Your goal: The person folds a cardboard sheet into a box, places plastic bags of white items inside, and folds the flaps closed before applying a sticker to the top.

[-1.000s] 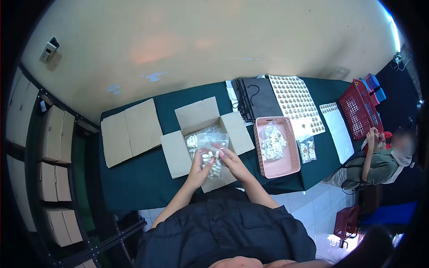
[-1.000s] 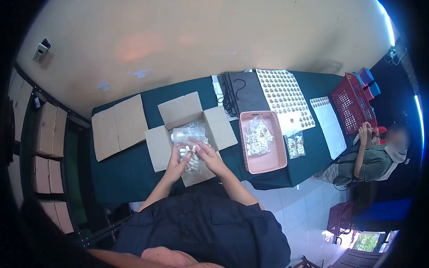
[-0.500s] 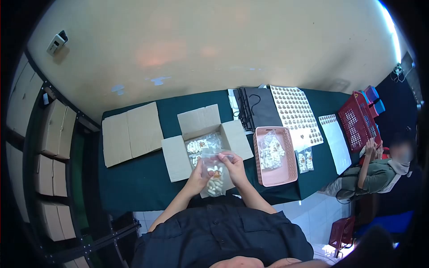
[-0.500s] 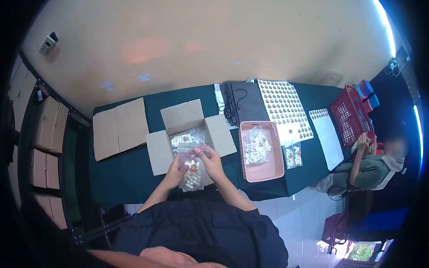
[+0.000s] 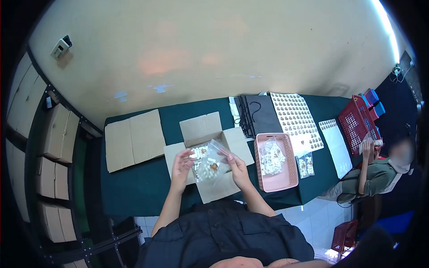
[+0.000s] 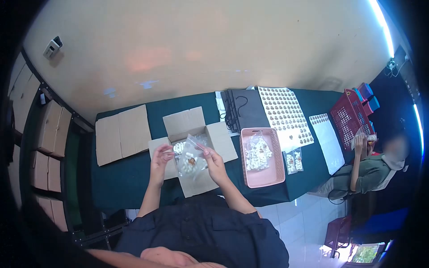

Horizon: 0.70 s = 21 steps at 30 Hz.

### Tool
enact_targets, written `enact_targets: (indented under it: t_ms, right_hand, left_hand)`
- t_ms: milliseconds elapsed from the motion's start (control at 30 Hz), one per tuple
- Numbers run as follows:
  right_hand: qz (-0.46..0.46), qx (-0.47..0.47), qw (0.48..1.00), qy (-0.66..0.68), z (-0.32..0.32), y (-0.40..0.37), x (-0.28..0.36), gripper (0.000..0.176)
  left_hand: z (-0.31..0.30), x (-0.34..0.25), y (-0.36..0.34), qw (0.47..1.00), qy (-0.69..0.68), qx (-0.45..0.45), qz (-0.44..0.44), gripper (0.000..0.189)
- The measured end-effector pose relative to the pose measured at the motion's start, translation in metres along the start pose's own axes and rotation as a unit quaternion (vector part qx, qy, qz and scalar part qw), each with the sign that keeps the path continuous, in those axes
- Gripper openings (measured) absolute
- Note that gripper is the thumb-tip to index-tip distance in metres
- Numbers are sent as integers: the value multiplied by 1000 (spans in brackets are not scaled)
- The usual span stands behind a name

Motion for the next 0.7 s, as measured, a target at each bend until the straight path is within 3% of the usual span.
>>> enact_targets:
  t_ms: [67,133,200,267,300,400,433,467,533,700]
  right_hand:
    - [10,10,1000,3,11,-5,-12,43]
    - [-124,34,981,-148,28,-8,-14,42]
    - [-89,45,990,-101,34,-12,-9,42]
    - [-43,36,997,-58,35,-12,-6,34]
    - [-32,-24,997,-63,37,-10,-4,26]
    - [-64,-103,983,-137,23,-4,-22,22]
    - [-8,-2,997,-71,15,-3,-28,21]
    - [-11,-1,997,-72,11,-4,-33,21]
    - [84,-4,992,92,16,-3,-20,16]
    - [65,-46,995,58,16,5,-6,21]
  left_hand:
    - [16,6,-3,996,39,69,-29,53]
    - [39,17,-12,998,44,40,-17,56]
    - [42,16,-11,996,76,49,24,58]
    - [43,10,-13,998,21,39,-47,53]
    - [36,14,-12,997,59,17,-41,38]
    - [19,20,-14,982,156,56,-90,28]
    - [20,19,-16,974,220,48,-14,34]
    - [25,20,-18,974,219,48,-10,34]
    - [32,23,-23,998,-1,-4,-69,42]
    - [30,9,-17,995,57,-13,-80,49]
Point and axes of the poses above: each hand's wrist, its own y-axis towards the middle knuckle, its own z-axis out of the palm, x = y × z, the point moved 1 cm from there along y, towards the middle knuckle, and after that the axes turned 10 degrees about -z, right-handed, at the moved point
